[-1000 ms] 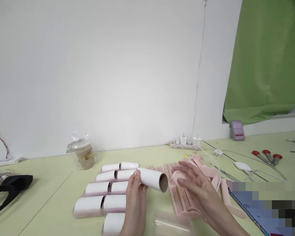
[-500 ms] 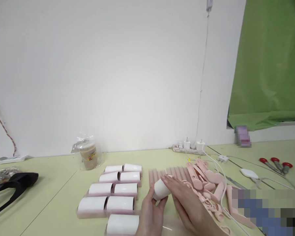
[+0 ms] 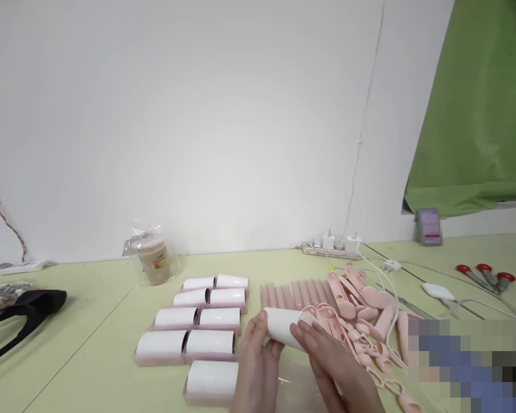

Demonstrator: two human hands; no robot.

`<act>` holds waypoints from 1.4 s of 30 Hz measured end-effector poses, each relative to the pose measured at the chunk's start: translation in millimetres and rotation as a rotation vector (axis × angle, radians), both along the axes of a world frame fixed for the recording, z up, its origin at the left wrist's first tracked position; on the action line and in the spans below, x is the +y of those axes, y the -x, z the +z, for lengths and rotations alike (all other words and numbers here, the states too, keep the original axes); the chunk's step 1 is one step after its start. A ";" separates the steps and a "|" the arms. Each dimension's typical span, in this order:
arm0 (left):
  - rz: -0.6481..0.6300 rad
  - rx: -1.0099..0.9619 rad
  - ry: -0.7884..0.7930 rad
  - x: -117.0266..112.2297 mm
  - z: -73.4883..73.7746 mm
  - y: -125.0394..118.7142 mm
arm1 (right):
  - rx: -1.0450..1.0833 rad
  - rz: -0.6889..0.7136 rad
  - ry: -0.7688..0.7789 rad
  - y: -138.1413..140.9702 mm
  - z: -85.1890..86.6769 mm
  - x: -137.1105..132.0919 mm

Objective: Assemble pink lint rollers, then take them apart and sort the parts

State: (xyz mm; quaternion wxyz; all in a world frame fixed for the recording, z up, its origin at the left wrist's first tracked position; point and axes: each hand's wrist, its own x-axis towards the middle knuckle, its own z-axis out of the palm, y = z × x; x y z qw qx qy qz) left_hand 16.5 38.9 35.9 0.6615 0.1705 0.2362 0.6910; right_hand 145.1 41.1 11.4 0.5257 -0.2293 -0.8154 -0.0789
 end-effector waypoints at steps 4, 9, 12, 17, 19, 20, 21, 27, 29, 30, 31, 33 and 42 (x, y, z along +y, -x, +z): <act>0.043 0.041 -0.005 2.5 3.8 3.3 | 0.184 -0.063 0.208 -6.3 12.8 -2.7; -0.068 -0.036 0.103 -0.2 4.1 1.8 | -0.002 -0.003 0.533 -9.1 27.5 0.9; -0.195 -0.046 0.228 -3.2 4.8 4.8 | -0.117 0.101 0.474 -1.7 30.9 -1.8; -0.162 -0.160 0.444 -1.9 0.5 10.0 | -0.266 0.272 0.453 5.0 29.5 -7.2; -0.236 -0.222 0.480 0.2 0.4 10.0 | -0.161 0.269 0.564 -1.2 30.3 -0.8; -0.277 -0.240 0.487 1.0 1.4 9.8 | -0.094 0.205 0.630 -5.6 31.5 5.2; -0.300 -0.252 0.484 1.6 2.9 9.5 | -0.065 0.099 0.687 -10.1 32.9 12.8; -0.168 -0.098 0.354 -2.2 8.2 3.8 | -0.390 -0.410 0.772 -14.3 22.2 57.3; -0.082 0.051 0.294 -6.2 8.3 0.0 | -0.382 -0.434 0.797 -10.4 10.8 61.5; -0.033 0.121 0.255 -8.5 8.6 -1.6 | -0.371 -0.441 0.817 -9.9 6.4 61.9; 0.009 0.178 0.214 -10.7 9.3 -2.7 | -0.351 -0.439 0.840 -10.8 3.9 61.6; 0.060 0.241 0.148 -13.9 11.3 -2.8 | -0.298 -0.406 0.894 -17.0 6.2 60.1; 0.124 0.108 0.186 18.8 28.2 1.4 | 0.536 0.361 1.246 -16.3 77.0 44.6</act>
